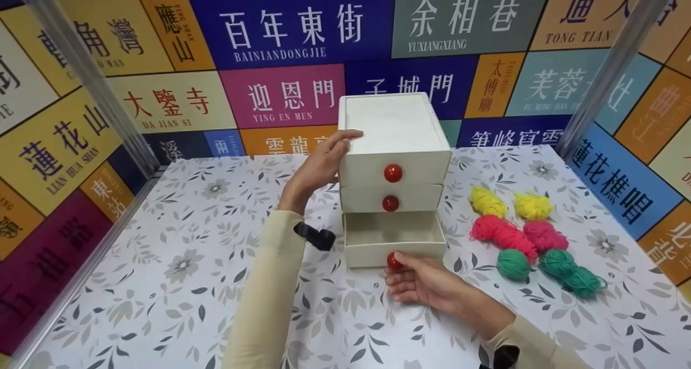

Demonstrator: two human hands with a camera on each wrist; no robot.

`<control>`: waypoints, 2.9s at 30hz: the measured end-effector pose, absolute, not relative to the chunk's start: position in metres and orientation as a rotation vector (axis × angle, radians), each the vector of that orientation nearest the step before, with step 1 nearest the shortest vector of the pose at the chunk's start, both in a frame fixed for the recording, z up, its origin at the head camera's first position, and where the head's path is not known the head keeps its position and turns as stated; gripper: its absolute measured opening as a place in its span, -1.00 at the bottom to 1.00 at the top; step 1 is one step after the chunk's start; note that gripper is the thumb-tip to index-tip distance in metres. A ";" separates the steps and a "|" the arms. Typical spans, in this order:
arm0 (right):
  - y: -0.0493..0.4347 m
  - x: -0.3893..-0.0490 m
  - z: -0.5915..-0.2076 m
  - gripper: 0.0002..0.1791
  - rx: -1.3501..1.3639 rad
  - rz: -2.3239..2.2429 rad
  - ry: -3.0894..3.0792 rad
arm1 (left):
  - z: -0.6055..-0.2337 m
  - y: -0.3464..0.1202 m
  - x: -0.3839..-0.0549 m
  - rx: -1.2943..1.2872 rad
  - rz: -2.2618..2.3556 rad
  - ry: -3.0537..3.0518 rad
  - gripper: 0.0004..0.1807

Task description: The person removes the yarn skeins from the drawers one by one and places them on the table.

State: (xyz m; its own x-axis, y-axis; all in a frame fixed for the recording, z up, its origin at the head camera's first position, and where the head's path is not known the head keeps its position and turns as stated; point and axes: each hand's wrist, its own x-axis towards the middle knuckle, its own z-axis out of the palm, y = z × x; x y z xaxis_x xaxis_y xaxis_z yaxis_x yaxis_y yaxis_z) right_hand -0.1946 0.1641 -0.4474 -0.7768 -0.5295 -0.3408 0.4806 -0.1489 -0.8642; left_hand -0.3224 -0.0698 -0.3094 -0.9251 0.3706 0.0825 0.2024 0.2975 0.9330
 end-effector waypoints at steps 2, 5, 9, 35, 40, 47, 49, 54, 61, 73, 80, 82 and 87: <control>0.164 -0.197 -0.448 -0.58 -0.042 -1.995 1.474 | -0.310 -0.070 -0.322 0.536 1.689 2.417 -0.56; 0.164 -0.202 -0.448 -0.57 -0.027 -1.992 1.486 | -0.309 -0.070 -0.323 0.533 1.688 2.418 -0.57; 0.161 -0.208 -0.448 -0.54 -0.008 -2.002 1.504 | -0.308 -0.070 -0.323 0.548 1.694 2.410 -0.56; 0.143 -0.240 -0.451 -0.61 0.166 -2.186 1.503 | -0.309 -0.071 -0.321 0.537 1.702 2.415 -0.56; 0.141 -0.244 -0.451 -0.61 0.189 -2.194 1.510 | -0.309 -0.070 -0.322 0.546 1.716 2.408 -0.57; 0.142 -0.252 -0.452 -0.62 0.184 -2.220 1.517 | -0.310 -0.069 -0.321 0.558 1.719 2.395 -0.56; 0.144 -0.254 -0.452 -0.63 0.172 -2.212 1.517 | -0.309 -0.069 -0.321 0.561 1.721 2.396 -0.56; 0.145 -0.256 -0.451 -0.67 0.161 -2.192 1.523 | -0.309 -0.069 -0.321 0.553 1.716 2.410 -0.56; 0.143 -0.257 -0.452 -0.68 0.176 -2.210 1.526 | -0.309 -0.070 -0.322 0.545 1.692 2.462 -0.57; 0.142 -0.259 -0.453 -0.68 0.198 -2.201 1.513 | -0.306 -0.072 -0.321 0.520 1.709 2.442 -0.57; 0.147 -0.257 -0.452 -0.61 0.195 -2.157 1.553 | -0.315 -0.072 -0.314 0.505 1.757 2.536 -0.50; 0.151 -0.256 -0.451 -0.56 0.179 -2.139 1.575 | -0.319 -0.073 -0.310 0.485 1.766 2.553 -0.46; 0.164 -0.255 -0.449 -0.48 0.135 -2.093 1.645 | -0.335 -0.089 -0.307 0.415 1.610 2.727 -0.39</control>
State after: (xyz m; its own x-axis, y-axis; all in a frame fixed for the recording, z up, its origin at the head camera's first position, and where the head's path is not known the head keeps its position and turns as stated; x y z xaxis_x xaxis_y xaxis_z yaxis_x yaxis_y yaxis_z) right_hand -0.2552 0.1642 -0.4488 -0.8837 -0.3014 -0.3581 0.4192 -0.1693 -0.8920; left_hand -0.3065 -0.0891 -0.3353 -0.9650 0.1952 0.1753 0.2478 0.4586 0.8534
